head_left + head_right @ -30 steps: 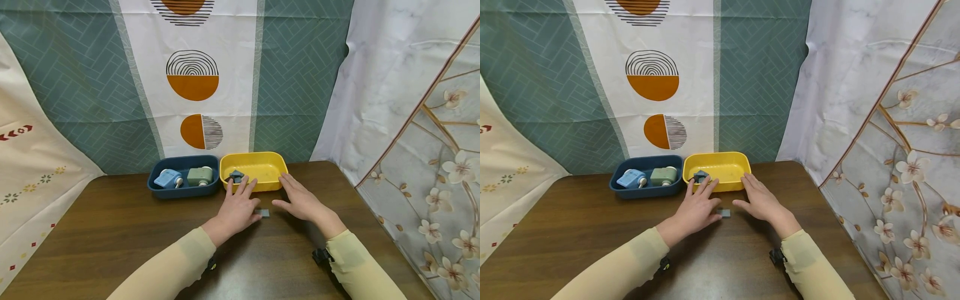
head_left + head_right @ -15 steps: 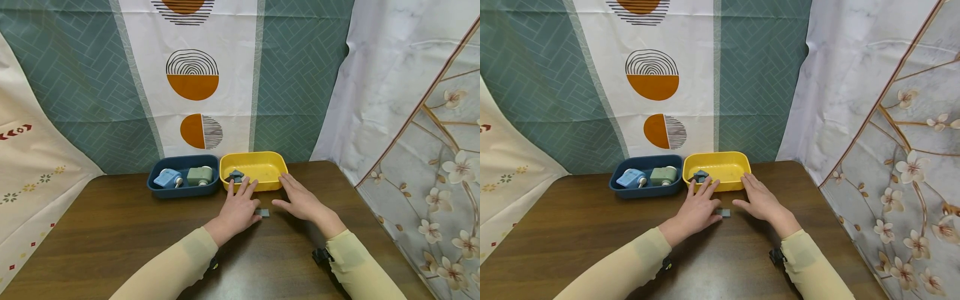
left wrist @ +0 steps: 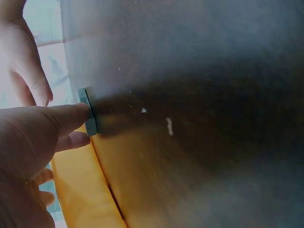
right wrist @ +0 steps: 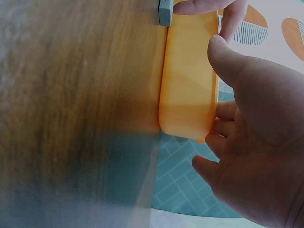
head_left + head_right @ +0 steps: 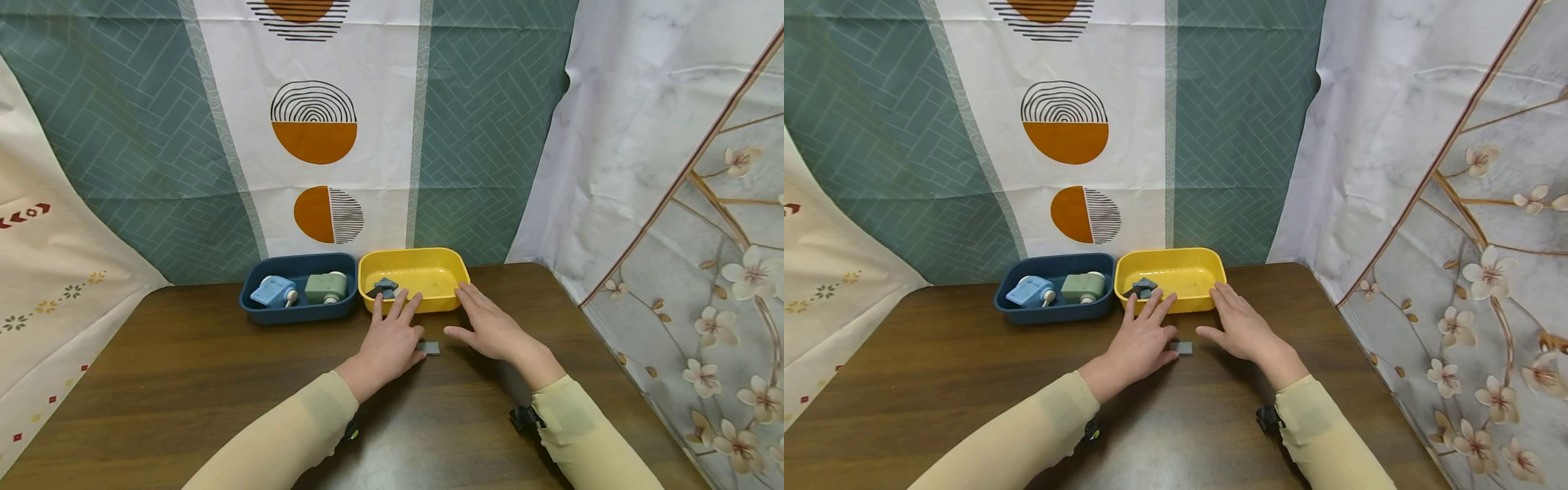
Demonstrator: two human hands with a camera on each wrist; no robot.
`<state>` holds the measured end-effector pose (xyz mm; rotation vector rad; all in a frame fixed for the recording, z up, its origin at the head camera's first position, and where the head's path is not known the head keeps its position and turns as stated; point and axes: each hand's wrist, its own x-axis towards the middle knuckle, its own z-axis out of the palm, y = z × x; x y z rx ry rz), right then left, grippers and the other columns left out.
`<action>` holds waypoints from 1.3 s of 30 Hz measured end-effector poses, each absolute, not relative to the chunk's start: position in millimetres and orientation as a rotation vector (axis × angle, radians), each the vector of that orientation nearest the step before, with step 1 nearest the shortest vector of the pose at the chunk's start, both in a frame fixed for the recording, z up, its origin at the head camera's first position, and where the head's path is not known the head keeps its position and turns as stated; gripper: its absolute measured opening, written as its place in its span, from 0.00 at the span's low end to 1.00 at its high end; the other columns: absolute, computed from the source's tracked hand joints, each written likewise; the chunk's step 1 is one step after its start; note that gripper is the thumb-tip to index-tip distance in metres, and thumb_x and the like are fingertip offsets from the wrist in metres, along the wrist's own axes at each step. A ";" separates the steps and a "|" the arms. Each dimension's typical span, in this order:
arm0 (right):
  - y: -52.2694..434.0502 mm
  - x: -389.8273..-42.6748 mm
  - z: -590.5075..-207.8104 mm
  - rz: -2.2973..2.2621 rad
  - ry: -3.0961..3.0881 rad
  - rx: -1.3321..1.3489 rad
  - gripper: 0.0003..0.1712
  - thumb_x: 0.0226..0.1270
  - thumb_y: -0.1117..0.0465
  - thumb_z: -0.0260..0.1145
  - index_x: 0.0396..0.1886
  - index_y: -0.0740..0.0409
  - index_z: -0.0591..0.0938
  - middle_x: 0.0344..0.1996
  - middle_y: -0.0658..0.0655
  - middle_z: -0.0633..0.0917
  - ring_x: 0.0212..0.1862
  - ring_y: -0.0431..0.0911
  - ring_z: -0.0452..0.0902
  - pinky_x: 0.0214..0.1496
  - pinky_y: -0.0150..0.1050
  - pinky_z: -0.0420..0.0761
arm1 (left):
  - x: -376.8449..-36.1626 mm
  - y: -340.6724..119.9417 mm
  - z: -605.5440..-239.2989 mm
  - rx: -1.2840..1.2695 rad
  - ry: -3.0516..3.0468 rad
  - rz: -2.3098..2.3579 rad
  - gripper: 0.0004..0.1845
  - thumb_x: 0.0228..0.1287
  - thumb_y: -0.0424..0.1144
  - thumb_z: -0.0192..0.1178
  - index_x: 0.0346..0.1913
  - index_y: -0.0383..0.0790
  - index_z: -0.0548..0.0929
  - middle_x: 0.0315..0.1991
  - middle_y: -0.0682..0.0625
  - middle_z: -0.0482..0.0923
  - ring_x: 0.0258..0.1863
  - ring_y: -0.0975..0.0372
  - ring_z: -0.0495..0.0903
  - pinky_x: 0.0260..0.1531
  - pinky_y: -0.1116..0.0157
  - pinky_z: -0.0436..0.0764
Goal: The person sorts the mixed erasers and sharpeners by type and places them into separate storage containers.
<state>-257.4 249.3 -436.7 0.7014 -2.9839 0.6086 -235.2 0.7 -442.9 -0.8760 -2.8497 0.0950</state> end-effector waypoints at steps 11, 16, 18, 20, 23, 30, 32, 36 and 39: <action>247.3 -255.7 -434.9 0.615 -2.986 0.703 0.54 0.81 0.40 0.70 0.87 0.71 0.58 0.88 0.70 0.55 0.88 0.65 0.48 0.84 0.65 0.59 | -235.8 1.6 -447.3 -0.876 -2.847 0.125 0.21 0.72 0.60 0.74 0.59 0.55 0.94 0.89 0.44 0.54 0.88 0.42 0.49 0.78 0.26 0.50; 246.6 -256.4 -434.9 0.614 -2.987 0.698 0.54 0.81 0.40 0.69 0.87 0.71 0.58 0.88 0.70 0.55 0.88 0.65 0.48 0.84 0.65 0.59 | -235.9 0.5 -446.7 -0.881 -2.850 0.105 0.21 0.72 0.60 0.74 0.59 0.54 0.94 0.89 0.44 0.55 0.88 0.42 0.50 0.78 0.26 0.50; 246.8 -256.4 -434.6 0.613 -2.985 0.699 0.54 0.81 0.40 0.70 0.87 0.71 0.59 0.88 0.70 0.56 0.88 0.65 0.48 0.84 0.65 0.60 | -236.3 0.0 -446.0 -0.881 -2.845 0.104 0.21 0.72 0.60 0.74 0.59 0.54 0.94 0.89 0.44 0.56 0.88 0.42 0.50 0.78 0.26 0.50; 246.8 -256.5 -434.6 0.615 -2.985 0.699 0.54 0.81 0.40 0.70 0.87 0.71 0.58 0.88 0.70 0.56 0.88 0.65 0.48 0.84 0.65 0.60 | -236.7 -0.5 -444.9 -0.883 -2.840 0.102 0.20 0.72 0.60 0.74 0.59 0.54 0.95 0.88 0.44 0.57 0.88 0.42 0.50 0.78 0.26 0.50; 246.9 -256.6 -435.1 0.614 -2.988 0.700 0.54 0.81 0.40 0.70 0.87 0.71 0.58 0.88 0.70 0.55 0.88 0.65 0.48 0.84 0.65 0.59 | -237.1 -1.2 -442.3 -0.888 -2.835 0.087 0.20 0.73 0.59 0.74 0.59 0.54 0.95 0.88 0.44 0.58 0.88 0.43 0.50 0.78 0.26 0.50; 247.8 -257.2 -436.2 0.620 -2.983 0.706 0.55 0.81 0.40 0.70 0.87 0.71 0.58 0.88 0.71 0.55 0.88 0.65 0.48 0.84 0.65 0.59 | -237.8 -3.7 -437.0 -0.870 -2.840 0.019 0.20 0.73 0.58 0.74 0.59 0.52 0.94 0.88 0.44 0.58 0.88 0.43 0.49 0.80 0.27 0.47; 248.2 -257.5 -436.4 0.619 -2.984 0.706 0.55 0.81 0.41 0.71 0.87 0.71 0.58 0.88 0.70 0.54 0.88 0.65 0.47 0.84 0.65 0.59 | -237.3 -4.4 -435.6 -0.864 -2.835 0.010 0.20 0.73 0.58 0.74 0.58 0.52 0.94 0.88 0.44 0.58 0.88 0.44 0.49 0.80 0.27 0.47; 248.7 -257.7 -436.7 0.618 -2.983 0.708 0.55 0.81 0.41 0.71 0.87 0.71 0.58 0.88 0.71 0.54 0.88 0.65 0.47 0.84 0.65 0.59 | -235.4 -5.3 -431.2 -0.860 -2.819 -0.007 0.18 0.73 0.57 0.74 0.57 0.52 0.94 0.88 0.44 0.58 0.88 0.44 0.49 0.80 0.27 0.48; 248.9 -258.0 -437.3 0.614 -2.983 0.708 0.55 0.81 0.41 0.71 0.87 0.71 0.57 0.88 0.71 0.55 0.88 0.65 0.47 0.84 0.65 0.59 | -235.7 -6.4 -426.1 -0.852 -2.801 -0.018 0.18 0.72 0.57 0.74 0.56 0.53 0.94 0.88 0.43 0.58 0.88 0.44 0.50 0.80 0.27 0.48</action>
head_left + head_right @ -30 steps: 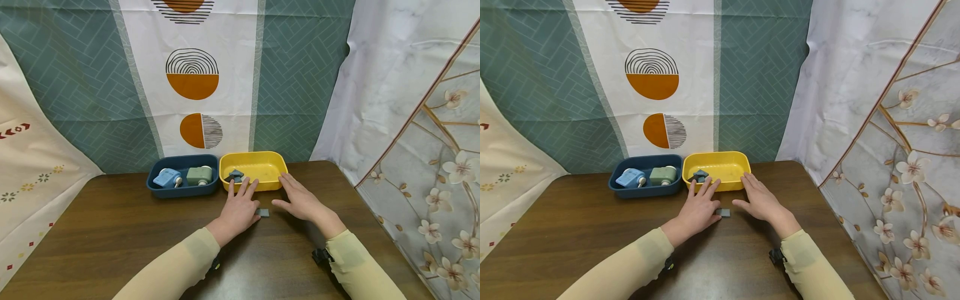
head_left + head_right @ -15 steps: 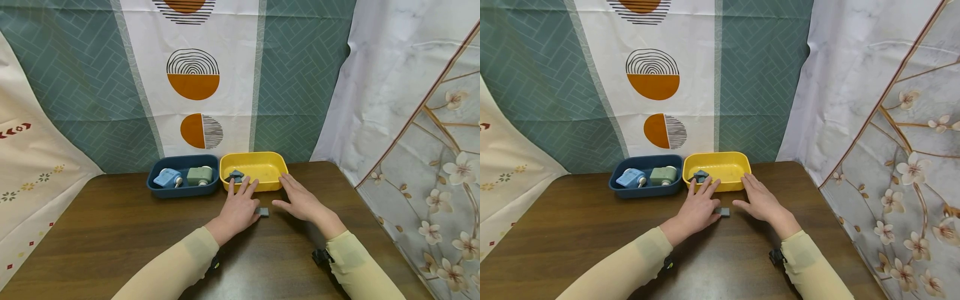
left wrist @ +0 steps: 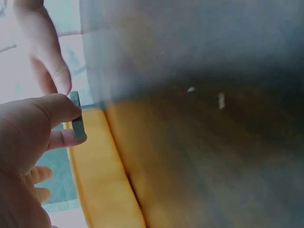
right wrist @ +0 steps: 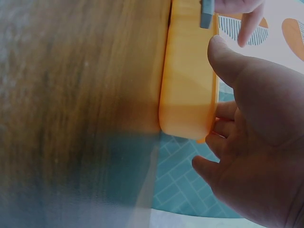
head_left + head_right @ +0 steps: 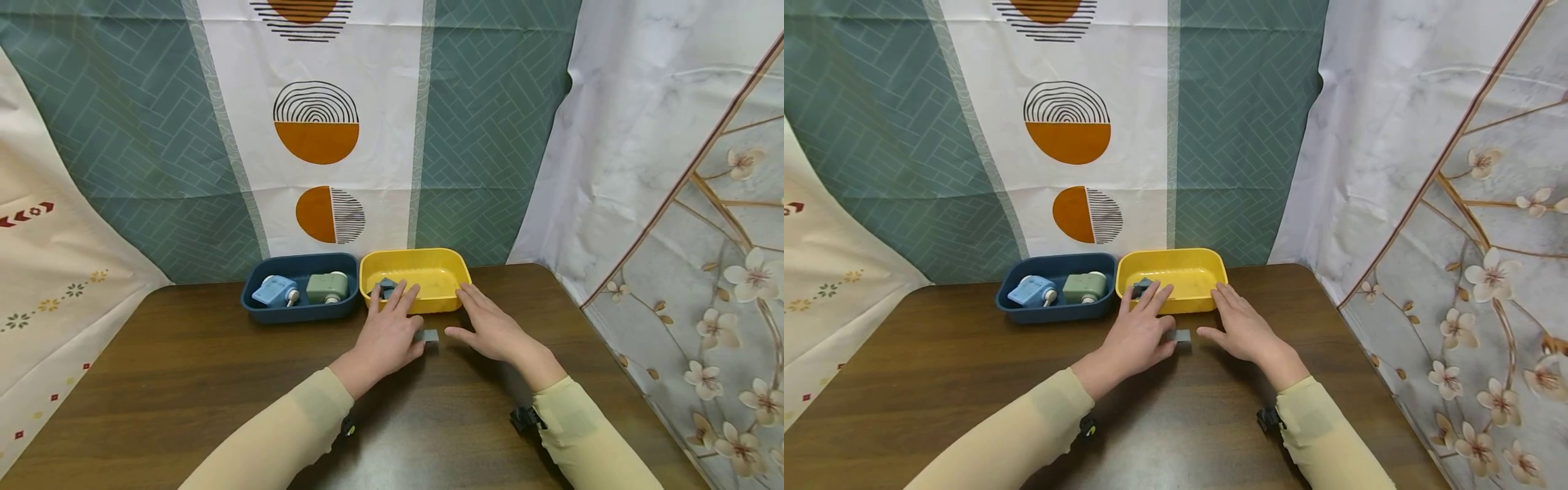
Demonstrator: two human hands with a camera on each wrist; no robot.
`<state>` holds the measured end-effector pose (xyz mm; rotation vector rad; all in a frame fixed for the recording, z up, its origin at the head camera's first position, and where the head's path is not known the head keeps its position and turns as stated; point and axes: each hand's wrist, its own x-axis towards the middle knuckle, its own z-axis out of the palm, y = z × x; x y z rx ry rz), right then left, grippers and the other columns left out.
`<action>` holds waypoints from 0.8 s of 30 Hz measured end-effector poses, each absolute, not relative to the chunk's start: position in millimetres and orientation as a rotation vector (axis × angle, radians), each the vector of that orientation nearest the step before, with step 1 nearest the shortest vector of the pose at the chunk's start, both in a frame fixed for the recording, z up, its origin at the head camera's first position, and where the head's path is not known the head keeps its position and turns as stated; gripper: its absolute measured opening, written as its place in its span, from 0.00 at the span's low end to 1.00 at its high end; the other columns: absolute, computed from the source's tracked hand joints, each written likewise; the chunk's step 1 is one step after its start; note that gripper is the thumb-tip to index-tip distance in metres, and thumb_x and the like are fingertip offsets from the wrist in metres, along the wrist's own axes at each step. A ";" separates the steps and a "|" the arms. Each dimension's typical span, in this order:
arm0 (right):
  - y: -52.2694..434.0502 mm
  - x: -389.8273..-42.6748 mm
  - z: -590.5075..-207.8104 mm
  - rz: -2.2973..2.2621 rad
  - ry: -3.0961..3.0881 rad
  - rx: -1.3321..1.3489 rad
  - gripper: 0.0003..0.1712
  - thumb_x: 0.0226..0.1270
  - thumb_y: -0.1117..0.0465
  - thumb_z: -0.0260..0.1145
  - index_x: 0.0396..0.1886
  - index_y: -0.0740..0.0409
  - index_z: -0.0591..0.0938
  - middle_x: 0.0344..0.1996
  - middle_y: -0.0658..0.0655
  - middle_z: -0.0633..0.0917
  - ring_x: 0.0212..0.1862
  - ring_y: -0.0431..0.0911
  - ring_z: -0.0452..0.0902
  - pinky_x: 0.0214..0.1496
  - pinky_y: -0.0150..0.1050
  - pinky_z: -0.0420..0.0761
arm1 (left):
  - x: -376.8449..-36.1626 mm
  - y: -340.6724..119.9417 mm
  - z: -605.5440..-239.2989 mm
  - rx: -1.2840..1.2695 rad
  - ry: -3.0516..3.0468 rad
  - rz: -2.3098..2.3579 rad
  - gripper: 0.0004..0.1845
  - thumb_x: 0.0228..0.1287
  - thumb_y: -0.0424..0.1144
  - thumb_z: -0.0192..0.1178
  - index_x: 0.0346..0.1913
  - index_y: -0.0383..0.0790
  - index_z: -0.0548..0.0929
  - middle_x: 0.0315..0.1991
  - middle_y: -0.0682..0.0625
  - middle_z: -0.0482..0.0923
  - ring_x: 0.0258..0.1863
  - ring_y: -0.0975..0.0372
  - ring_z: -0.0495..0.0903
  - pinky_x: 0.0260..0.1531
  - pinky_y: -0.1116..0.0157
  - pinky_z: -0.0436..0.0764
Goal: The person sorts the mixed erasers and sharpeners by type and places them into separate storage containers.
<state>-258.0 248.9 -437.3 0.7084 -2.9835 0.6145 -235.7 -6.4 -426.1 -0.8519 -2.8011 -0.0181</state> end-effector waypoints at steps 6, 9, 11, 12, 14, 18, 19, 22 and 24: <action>249.3 -257.8 -437.0 0.622 -2.987 0.713 0.56 0.80 0.41 0.71 0.88 0.71 0.57 0.88 0.70 0.54 0.88 0.65 0.47 0.84 0.64 0.58 | -241.3 -9.8 -417.4 -0.829 -2.746 -0.019 0.15 0.72 0.56 0.74 0.53 0.54 0.95 0.87 0.42 0.59 0.88 0.43 0.52 0.80 0.27 0.49; 249.4 -257.6 -436.8 0.627 -2.988 0.715 0.56 0.80 0.41 0.71 0.88 0.71 0.57 0.88 0.70 0.54 0.88 0.65 0.47 0.84 0.64 0.59 | -244.1 -11.6 -413.6 -0.821 -2.723 -0.018 0.15 0.72 0.55 0.74 0.53 0.53 0.95 0.87 0.41 0.60 0.87 0.43 0.53 0.80 0.27 0.49; 249.3 -258.0 -437.0 0.630 -2.990 0.715 0.56 0.80 0.40 0.71 0.88 0.71 0.57 0.88 0.70 0.54 0.88 0.65 0.47 0.84 0.64 0.58 | -245.6 -12.8 -411.0 -0.813 -2.717 -0.025 0.16 0.71 0.55 0.74 0.54 0.52 0.95 0.87 0.42 0.61 0.87 0.43 0.53 0.80 0.27 0.48; 249.2 -257.8 -437.0 0.628 -2.988 0.717 0.56 0.80 0.40 0.70 0.87 0.71 0.57 0.88 0.71 0.54 0.88 0.65 0.47 0.84 0.65 0.59 | -246.4 -13.4 -409.8 -0.807 -2.715 -0.025 0.16 0.71 0.55 0.74 0.54 0.52 0.95 0.87 0.42 0.61 0.87 0.43 0.53 0.80 0.27 0.48; 249.3 -258.2 -437.0 0.632 -2.992 0.713 0.56 0.80 0.40 0.71 0.88 0.71 0.57 0.88 0.70 0.53 0.88 0.64 0.46 0.85 0.64 0.58 | -247.6 -14.5 -406.9 -0.791 -2.719 -0.021 0.15 0.72 0.54 0.73 0.54 0.52 0.95 0.87 0.42 0.60 0.88 0.44 0.52 0.80 0.28 0.46; 249.7 -257.8 -436.8 0.630 -2.989 0.715 0.56 0.81 0.40 0.70 0.87 0.71 0.57 0.88 0.70 0.54 0.88 0.65 0.47 0.84 0.65 0.58 | -250.4 -16.9 -402.6 -0.769 -2.714 -0.008 0.15 0.72 0.55 0.72 0.53 0.52 0.94 0.86 0.42 0.61 0.87 0.44 0.53 0.80 0.28 0.46; 249.9 -258.0 -436.9 0.632 -2.991 0.712 0.56 0.81 0.40 0.71 0.88 0.71 0.57 0.88 0.70 0.53 0.88 0.64 0.46 0.85 0.64 0.58 | -251.0 -17.5 -401.6 -0.766 -2.714 -0.006 0.15 0.73 0.54 0.72 0.53 0.52 0.94 0.86 0.42 0.61 0.87 0.44 0.53 0.80 0.28 0.47; 250.3 -257.9 -437.5 0.629 -2.990 0.714 0.56 0.81 0.41 0.70 0.87 0.72 0.57 0.88 0.70 0.54 0.88 0.65 0.46 0.84 0.65 0.58 | -253.7 -19.6 -399.3 -0.759 -2.707 -0.012 0.15 0.73 0.54 0.72 0.53 0.52 0.94 0.86 0.42 0.62 0.87 0.44 0.54 0.80 0.28 0.46; 250.4 -258.2 -438.0 0.628 -2.988 0.715 0.55 0.81 0.41 0.70 0.87 0.72 0.57 0.88 0.70 0.54 0.88 0.66 0.47 0.84 0.65 0.58 | -255.8 -20.9 -397.7 -0.751 -2.702 -0.015 0.15 0.73 0.54 0.72 0.54 0.52 0.94 0.86 0.42 0.62 0.87 0.44 0.54 0.81 0.28 0.45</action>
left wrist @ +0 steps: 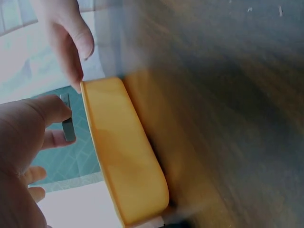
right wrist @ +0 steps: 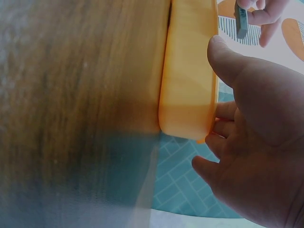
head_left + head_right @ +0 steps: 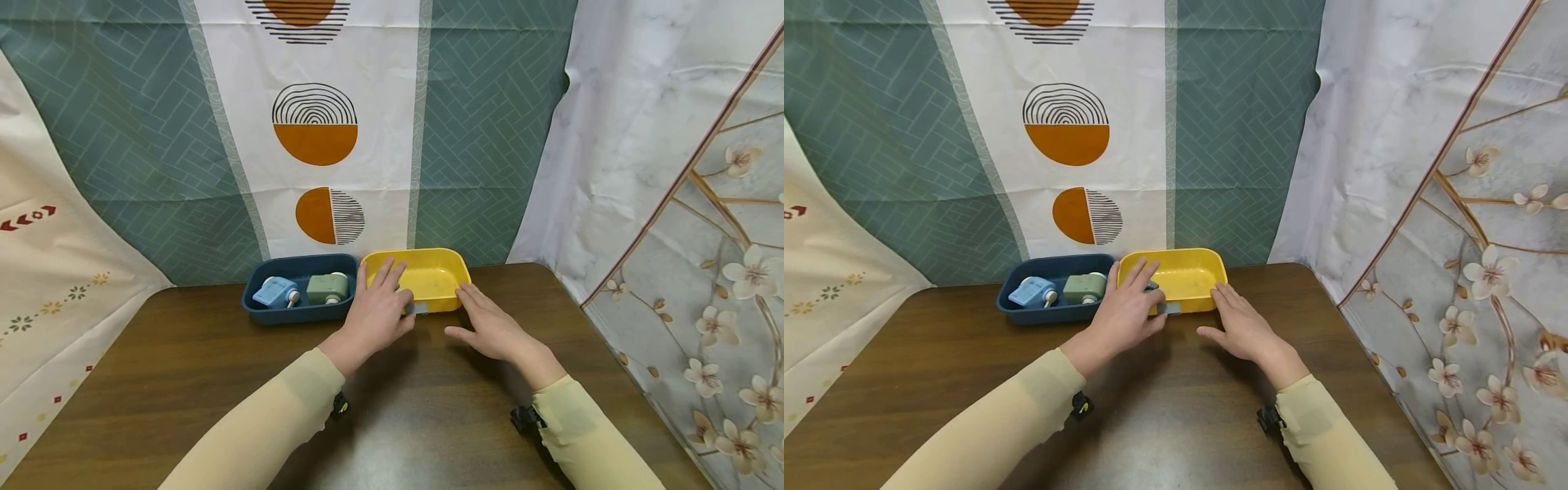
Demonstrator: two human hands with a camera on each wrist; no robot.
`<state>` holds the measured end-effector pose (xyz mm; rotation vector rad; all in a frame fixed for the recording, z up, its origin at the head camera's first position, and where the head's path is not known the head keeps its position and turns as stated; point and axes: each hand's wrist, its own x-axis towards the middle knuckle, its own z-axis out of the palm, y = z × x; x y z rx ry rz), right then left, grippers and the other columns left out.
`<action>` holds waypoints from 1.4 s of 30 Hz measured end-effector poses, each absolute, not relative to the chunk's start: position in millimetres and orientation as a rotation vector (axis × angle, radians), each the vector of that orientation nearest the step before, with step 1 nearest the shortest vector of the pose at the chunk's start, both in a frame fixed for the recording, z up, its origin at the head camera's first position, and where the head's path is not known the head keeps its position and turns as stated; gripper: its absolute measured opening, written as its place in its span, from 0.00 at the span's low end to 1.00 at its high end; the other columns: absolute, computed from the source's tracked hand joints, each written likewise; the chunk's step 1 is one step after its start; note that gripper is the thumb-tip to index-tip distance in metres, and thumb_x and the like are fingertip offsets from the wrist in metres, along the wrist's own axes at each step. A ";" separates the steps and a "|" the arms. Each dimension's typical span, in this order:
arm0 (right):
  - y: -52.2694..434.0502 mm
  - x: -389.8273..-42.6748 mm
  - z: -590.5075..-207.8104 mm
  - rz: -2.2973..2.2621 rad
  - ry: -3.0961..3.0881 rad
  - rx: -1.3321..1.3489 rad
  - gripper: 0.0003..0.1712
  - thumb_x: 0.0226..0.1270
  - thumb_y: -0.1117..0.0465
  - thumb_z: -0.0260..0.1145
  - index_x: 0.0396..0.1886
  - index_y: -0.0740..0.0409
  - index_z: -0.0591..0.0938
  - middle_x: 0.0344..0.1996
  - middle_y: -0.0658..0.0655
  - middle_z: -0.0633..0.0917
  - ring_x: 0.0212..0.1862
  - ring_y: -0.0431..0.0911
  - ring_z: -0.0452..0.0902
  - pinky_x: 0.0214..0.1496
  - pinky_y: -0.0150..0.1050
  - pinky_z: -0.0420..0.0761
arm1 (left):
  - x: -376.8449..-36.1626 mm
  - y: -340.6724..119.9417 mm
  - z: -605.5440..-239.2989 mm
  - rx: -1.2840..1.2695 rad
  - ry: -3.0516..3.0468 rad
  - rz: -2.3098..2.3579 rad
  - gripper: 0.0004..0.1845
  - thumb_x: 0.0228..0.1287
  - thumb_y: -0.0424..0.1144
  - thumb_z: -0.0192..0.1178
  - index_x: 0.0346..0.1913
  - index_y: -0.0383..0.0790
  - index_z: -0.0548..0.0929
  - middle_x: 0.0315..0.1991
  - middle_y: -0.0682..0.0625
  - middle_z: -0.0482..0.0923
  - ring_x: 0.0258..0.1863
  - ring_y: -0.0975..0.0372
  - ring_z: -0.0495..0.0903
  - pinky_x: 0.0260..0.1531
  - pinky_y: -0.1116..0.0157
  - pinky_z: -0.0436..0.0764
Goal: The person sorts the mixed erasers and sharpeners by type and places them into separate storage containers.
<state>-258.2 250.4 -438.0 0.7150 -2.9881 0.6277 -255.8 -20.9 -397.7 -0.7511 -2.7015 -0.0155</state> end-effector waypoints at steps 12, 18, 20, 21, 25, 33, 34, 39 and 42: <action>249.8 -259.0 -437.2 0.623 -2.995 0.704 0.56 0.80 0.40 0.71 0.87 0.72 0.57 0.88 0.70 0.54 0.88 0.65 0.47 0.85 0.65 0.57 | -270.1 -25.4 -389.1 -0.665 -2.723 0.004 0.18 0.74 0.54 0.71 0.59 0.51 0.93 0.86 0.41 0.62 0.87 0.43 0.54 0.81 0.29 0.45; 249.5 -258.5 -436.8 0.623 -2.997 0.699 0.56 0.80 0.40 0.71 0.88 0.71 0.57 0.88 0.70 0.54 0.88 0.65 0.46 0.85 0.64 0.57 | -276.8 -29.0 -388.2 -0.638 -2.729 -0.006 0.18 0.75 0.53 0.71 0.59 0.50 0.93 0.86 0.41 0.61 0.87 0.44 0.53 0.80 0.28 0.47; 249.5 -258.1 -436.6 0.625 -2.999 0.699 0.56 0.80 0.40 0.71 0.88 0.71 0.57 0.88 0.70 0.53 0.88 0.65 0.46 0.85 0.64 0.57 | -279.0 -29.6 -388.1 -0.636 -2.722 -0.013 0.17 0.75 0.53 0.70 0.59 0.50 0.93 0.86 0.41 0.62 0.87 0.44 0.53 0.80 0.28 0.48; 249.4 -258.0 -436.5 0.626 -3.001 0.698 0.56 0.80 0.40 0.71 0.88 0.71 0.57 0.88 0.70 0.53 0.88 0.65 0.46 0.85 0.64 0.57 | -280.1 -29.7 -387.8 -0.634 -2.725 -0.020 0.17 0.76 0.52 0.70 0.59 0.49 0.93 0.86 0.41 0.61 0.87 0.44 0.53 0.80 0.28 0.47; 249.4 -257.8 -436.3 0.622 -2.999 0.699 0.55 0.80 0.41 0.71 0.87 0.71 0.58 0.88 0.70 0.54 0.88 0.65 0.47 0.85 0.64 0.58 | -284.8 -29.3 -387.0 -0.616 -2.730 -0.016 0.17 0.77 0.52 0.68 0.59 0.48 0.93 0.86 0.41 0.61 0.87 0.44 0.53 0.80 0.28 0.47; 249.4 -258.6 -436.6 0.624 -2.998 0.700 0.55 0.80 0.41 0.71 0.88 0.71 0.58 0.88 0.69 0.54 0.88 0.64 0.46 0.85 0.64 0.57 | -294.0 -28.6 -383.7 -0.568 -2.762 -0.033 0.18 0.79 0.53 0.67 0.60 0.49 0.93 0.86 0.41 0.60 0.87 0.45 0.52 0.81 0.29 0.41; 249.4 -258.7 -436.6 0.626 -2.997 0.701 0.55 0.80 0.41 0.71 0.88 0.71 0.58 0.88 0.69 0.54 0.88 0.64 0.46 0.85 0.64 0.57 | -295.3 -28.6 -383.7 -0.564 -2.767 -0.037 0.18 0.79 0.54 0.67 0.60 0.49 0.93 0.86 0.41 0.60 0.87 0.45 0.51 0.81 0.29 0.41; 249.5 -258.1 -437.0 0.628 -2.999 0.700 0.55 0.81 0.41 0.71 0.88 0.71 0.57 0.88 0.69 0.54 0.88 0.64 0.46 0.85 0.64 0.57 | -301.1 -28.7 -384.0 -0.552 -2.774 -0.042 0.18 0.79 0.55 0.67 0.59 0.50 0.93 0.86 0.41 0.61 0.87 0.45 0.52 0.81 0.28 0.41; 249.7 -258.1 -437.5 0.627 -2.998 0.704 0.55 0.81 0.41 0.70 0.88 0.70 0.57 0.88 0.69 0.54 0.88 0.64 0.46 0.85 0.64 0.57 | -303.8 -28.2 -383.7 -0.540 -2.778 -0.029 0.17 0.79 0.55 0.68 0.59 0.51 0.93 0.86 0.41 0.61 0.87 0.45 0.53 0.80 0.28 0.43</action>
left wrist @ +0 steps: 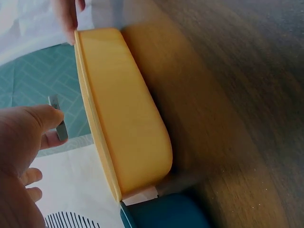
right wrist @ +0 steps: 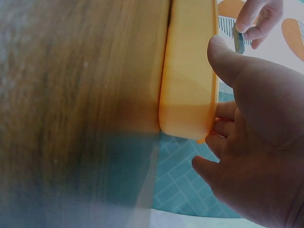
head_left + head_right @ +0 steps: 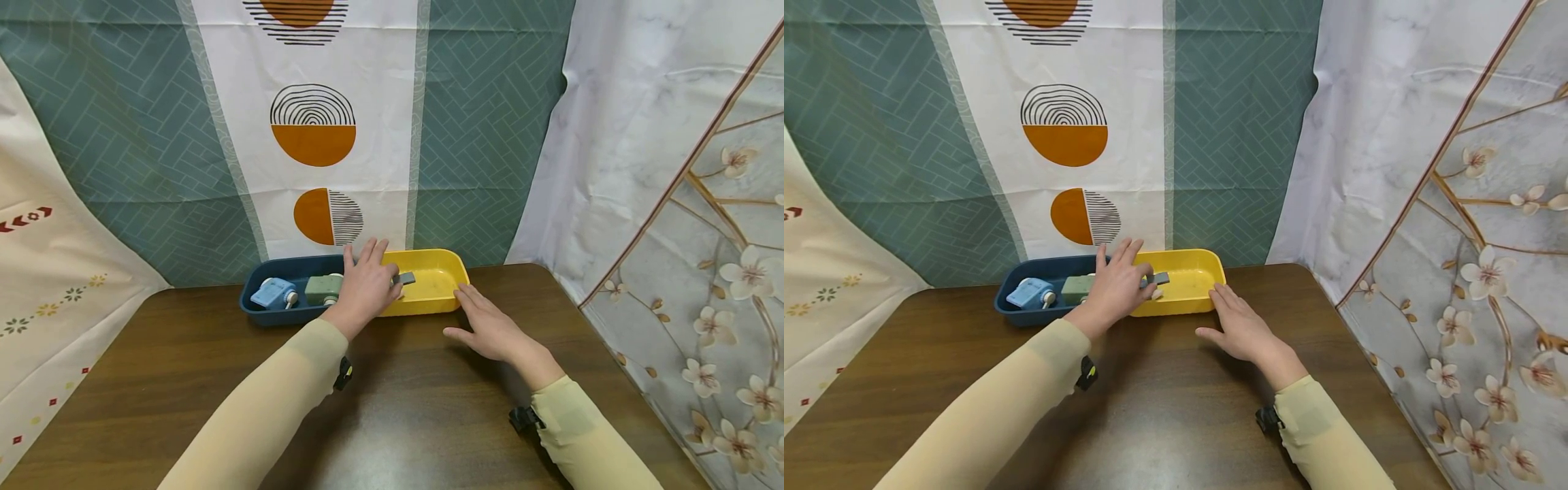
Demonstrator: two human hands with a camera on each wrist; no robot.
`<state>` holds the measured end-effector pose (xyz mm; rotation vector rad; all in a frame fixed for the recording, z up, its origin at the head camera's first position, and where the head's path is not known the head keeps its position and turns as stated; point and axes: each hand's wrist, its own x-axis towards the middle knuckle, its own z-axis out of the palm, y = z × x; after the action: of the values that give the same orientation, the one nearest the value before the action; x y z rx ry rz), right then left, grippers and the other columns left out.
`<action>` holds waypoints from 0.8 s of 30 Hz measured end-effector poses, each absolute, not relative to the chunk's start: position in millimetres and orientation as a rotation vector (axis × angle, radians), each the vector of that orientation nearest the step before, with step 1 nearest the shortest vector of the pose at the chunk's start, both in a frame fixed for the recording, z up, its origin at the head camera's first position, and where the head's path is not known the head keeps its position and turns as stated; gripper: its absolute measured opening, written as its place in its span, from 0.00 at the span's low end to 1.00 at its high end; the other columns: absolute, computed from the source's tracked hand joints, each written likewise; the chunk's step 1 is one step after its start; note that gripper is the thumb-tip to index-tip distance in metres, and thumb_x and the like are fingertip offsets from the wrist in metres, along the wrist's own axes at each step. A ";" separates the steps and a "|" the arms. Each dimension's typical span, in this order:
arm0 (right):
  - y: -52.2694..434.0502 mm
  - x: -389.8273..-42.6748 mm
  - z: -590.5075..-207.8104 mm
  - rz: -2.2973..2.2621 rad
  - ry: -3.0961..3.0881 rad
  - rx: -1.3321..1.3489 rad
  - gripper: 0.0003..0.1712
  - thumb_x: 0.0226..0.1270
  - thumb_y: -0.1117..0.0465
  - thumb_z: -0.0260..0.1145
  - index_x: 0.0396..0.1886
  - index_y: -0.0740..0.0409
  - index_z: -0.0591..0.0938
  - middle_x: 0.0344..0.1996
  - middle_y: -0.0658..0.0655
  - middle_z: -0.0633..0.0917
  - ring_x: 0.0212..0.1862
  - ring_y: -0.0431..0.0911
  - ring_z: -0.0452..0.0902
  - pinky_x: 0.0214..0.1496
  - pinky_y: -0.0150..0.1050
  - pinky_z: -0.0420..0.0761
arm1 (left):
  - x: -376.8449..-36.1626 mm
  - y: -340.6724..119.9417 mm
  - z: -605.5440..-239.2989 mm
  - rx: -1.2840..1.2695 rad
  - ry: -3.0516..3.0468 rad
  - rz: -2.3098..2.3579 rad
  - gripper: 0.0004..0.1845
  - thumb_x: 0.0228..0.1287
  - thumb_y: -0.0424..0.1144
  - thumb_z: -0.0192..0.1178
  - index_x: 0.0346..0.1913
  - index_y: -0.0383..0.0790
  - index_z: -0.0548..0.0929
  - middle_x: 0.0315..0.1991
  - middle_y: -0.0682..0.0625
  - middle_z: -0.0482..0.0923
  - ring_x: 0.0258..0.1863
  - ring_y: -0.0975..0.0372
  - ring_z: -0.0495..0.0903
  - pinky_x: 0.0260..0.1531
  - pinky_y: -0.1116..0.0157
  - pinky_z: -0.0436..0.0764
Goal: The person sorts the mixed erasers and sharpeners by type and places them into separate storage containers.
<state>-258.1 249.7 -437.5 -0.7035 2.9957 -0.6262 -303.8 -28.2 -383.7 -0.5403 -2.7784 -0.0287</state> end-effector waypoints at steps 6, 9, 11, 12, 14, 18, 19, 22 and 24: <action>250.2 -258.3 -437.8 -0.622 2.995 -0.705 0.55 0.81 0.40 0.69 0.88 0.70 0.56 0.88 0.69 0.54 0.89 0.64 0.46 0.85 0.64 0.57 | -311.9 -27.7 -385.4 -0.489 -2.808 0.008 0.17 0.80 0.56 0.67 0.60 0.53 0.93 0.85 0.41 0.62 0.87 0.44 0.53 0.80 0.27 0.45; 250.2 -257.9 -437.3 -0.625 2.990 -0.702 0.55 0.82 0.40 0.69 0.89 0.69 0.56 0.89 0.69 0.53 0.89 0.64 0.45 0.85 0.64 0.57 | -315.8 -28.3 -387.1 -0.463 -2.835 0.017 0.18 0.80 0.57 0.67 0.61 0.54 0.93 0.86 0.42 0.62 0.87 0.44 0.52 0.80 0.28 0.46; 250.3 -257.7 -437.2 -0.625 2.988 -0.699 0.55 0.82 0.40 0.69 0.89 0.69 0.56 0.89 0.69 0.53 0.89 0.64 0.45 0.85 0.64 0.57 | -317.8 -28.6 -388.3 -0.453 -2.854 0.002 0.18 0.80 0.57 0.67 0.61 0.53 0.93 0.86 0.42 0.61 0.87 0.44 0.52 0.80 0.28 0.44; 250.4 -257.5 -437.1 -0.625 2.987 -0.698 0.55 0.82 0.40 0.69 0.89 0.69 0.56 0.89 0.69 0.53 0.89 0.64 0.45 0.85 0.64 0.57 | -318.5 -28.9 -388.8 -0.449 -2.859 -0.006 0.18 0.80 0.57 0.67 0.61 0.53 0.93 0.86 0.42 0.61 0.87 0.44 0.52 0.80 0.27 0.44; 250.6 -257.6 -437.4 -0.627 2.986 -0.696 0.55 0.82 0.40 0.69 0.89 0.69 0.56 0.89 0.69 0.53 0.89 0.64 0.45 0.85 0.64 0.57 | -319.7 -29.6 -390.2 -0.440 -2.868 -0.020 0.18 0.79 0.57 0.68 0.61 0.53 0.93 0.86 0.42 0.62 0.87 0.44 0.52 0.80 0.27 0.44; 251.2 -257.5 -438.2 -0.625 2.986 -0.697 0.55 0.81 0.40 0.69 0.88 0.69 0.56 0.89 0.69 0.53 0.89 0.64 0.45 0.85 0.64 0.56 | -322.0 -31.7 -393.9 -0.419 -2.879 -0.049 0.17 0.79 0.56 0.68 0.60 0.53 0.93 0.85 0.42 0.64 0.87 0.44 0.53 0.80 0.28 0.43; 251.3 -257.4 -438.2 -0.624 2.986 -0.698 0.55 0.81 0.40 0.69 0.88 0.69 0.56 0.89 0.69 0.53 0.89 0.64 0.45 0.85 0.64 0.56 | -322.6 -32.3 -395.0 -0.415 -2.880 -0.052 0.17 0.79 0.56 0.69 0.60 0.53 0.93 0.84 0.42 0.64 0.86 0.44 0.53 0.80 0.28 0.44; 251.4 -257.0 -437.9 -0.619 2.986 -0.698 0.56 0.81 0.40 0.70 0.89 0.69 0.56 0.89 0.68 0.52 0.89 0.63 0.45 0.85 0.64 0.56 | -324.3 -33.5 -397.7 -0.408 -2.872 -0.062 0.16 0.78 0.56 0.69 0.59 0.53 0.94 0.83 0.41 0.65 0.86 0.44 0.54 0.80 0.27 0.45; 251.2 -257.3 -437.5 -0.619 2.987 -0.696 0.56 0.81 0.40 0.70 0.89 0.69 0.56 0.89 0.67 0.52 0.89 0.63 0.45 0.85 0.63 0.56 | -325.5 -33.4 -398.8 -0.406 -2.865 -0.069 0.16 0.78 0.55 0.70 0.58 0.53 0.94 0.83 0.41 0.66 0.86 0.44 0.54 0.80 0.27 0.45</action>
<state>-257.3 251.2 -437.5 -0.6960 2.9870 -0.6191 -325.5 -33.4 -398.8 -0.4065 -2.8647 -0.0688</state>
